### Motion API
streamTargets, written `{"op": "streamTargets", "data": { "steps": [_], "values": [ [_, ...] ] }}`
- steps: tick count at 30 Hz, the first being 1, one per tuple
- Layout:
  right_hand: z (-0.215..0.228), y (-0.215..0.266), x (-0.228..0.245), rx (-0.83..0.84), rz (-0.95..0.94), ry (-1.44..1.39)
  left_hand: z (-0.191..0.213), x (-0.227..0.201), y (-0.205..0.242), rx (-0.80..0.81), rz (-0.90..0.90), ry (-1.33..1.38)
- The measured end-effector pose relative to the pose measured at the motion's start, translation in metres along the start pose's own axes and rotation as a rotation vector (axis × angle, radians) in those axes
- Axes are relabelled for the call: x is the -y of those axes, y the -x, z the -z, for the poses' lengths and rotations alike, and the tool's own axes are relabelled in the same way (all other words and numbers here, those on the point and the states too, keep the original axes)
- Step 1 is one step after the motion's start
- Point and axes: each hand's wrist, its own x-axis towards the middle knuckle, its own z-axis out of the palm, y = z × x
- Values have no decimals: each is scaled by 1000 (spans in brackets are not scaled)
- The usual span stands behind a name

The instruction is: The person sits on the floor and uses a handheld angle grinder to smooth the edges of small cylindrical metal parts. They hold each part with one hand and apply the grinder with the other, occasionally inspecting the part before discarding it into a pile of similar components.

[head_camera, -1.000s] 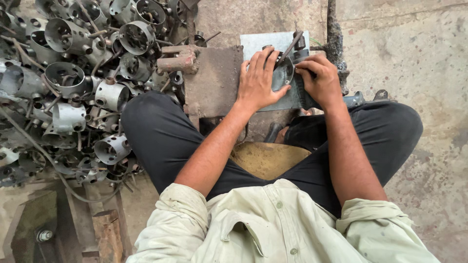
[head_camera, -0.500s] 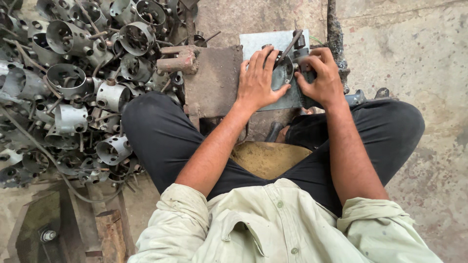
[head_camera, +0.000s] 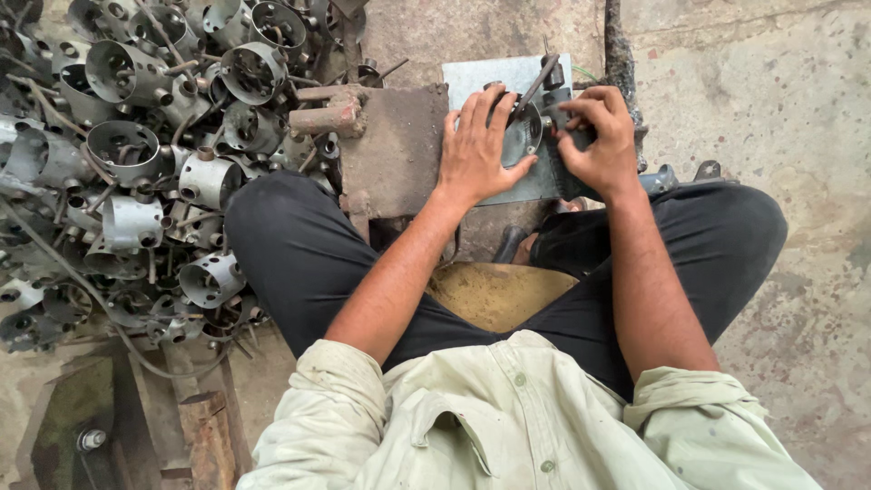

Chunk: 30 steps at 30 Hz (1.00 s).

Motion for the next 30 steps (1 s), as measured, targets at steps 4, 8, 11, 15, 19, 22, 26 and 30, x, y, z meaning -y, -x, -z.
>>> {"op": "streamTargets", "data": {
  "steps": [4,8,11,15,19,22,26,30],
  "values": [
    [-4,-4,-5,-101,-39,-25,-9,-16,1,-10,-128,-29],
    [-4,-3,-7,-155,-15,21,-20,-37,-13,8,-121,-106],
    [-2,1,-4,-164,-30,-68,-6,-46,-25,83,-50,-144],
    [-2,4,-4,-182,-86,-134,19,-42,-23,145,-55,-175],
    [-19,1,2,-219,-236,-353,43,-40,-23,80,42,87],
    [-25,4,22,-182,-293,-681,73,-35,-15,-177,107,586],
    [-15,8,84,-97,-41,-941,120,-62,19,-279,46,1067],
    [-4,22,146,-100,35,-749,144,-88,44,-395,-28,1235]
  ]
}}
